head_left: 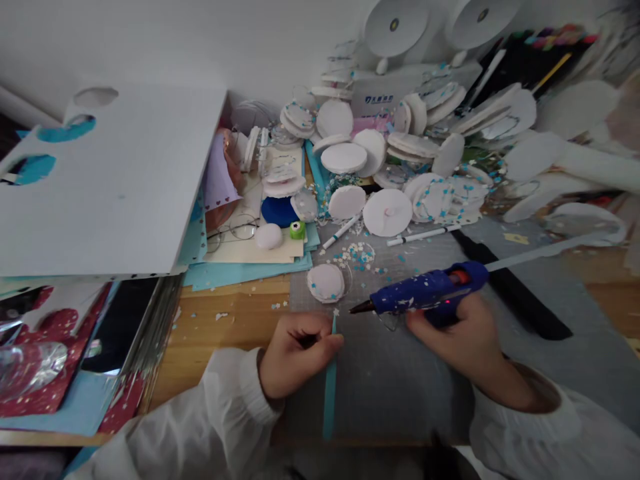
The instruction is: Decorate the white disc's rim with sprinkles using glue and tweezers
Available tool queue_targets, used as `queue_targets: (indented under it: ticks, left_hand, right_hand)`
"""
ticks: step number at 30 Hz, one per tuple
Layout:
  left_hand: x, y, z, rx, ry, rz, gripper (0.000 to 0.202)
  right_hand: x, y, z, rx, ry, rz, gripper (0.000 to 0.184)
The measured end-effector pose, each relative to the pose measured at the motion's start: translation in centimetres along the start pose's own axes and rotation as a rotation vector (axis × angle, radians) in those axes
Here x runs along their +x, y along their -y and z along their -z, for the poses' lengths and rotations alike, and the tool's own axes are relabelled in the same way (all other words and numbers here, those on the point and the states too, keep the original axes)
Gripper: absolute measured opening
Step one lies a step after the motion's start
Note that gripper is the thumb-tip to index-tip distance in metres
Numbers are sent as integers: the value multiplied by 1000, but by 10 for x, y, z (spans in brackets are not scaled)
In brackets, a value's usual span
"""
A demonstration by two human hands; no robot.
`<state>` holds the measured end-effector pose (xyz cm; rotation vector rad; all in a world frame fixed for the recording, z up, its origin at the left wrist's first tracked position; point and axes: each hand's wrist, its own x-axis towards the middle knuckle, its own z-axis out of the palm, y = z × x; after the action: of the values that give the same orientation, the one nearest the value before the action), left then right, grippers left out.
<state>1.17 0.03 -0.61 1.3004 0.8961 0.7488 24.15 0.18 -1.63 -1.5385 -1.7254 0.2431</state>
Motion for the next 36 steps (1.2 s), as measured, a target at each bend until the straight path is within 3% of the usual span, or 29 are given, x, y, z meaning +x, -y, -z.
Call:
queue_targets:
  ticks: [7,19,36]
  left_hand:
    - [-1,1,0,29,1,-48,41]
    - [-1,1,-2,19,0,-31,44]
    - [-1,0,-2,42,7,-13,44]
  right_hand:
    - [3,6,1,-63,-31,47,18]
    - [0,-1,0,-109,65,-7,19]
    - [0,-1,-1,-99,44,-14,14]
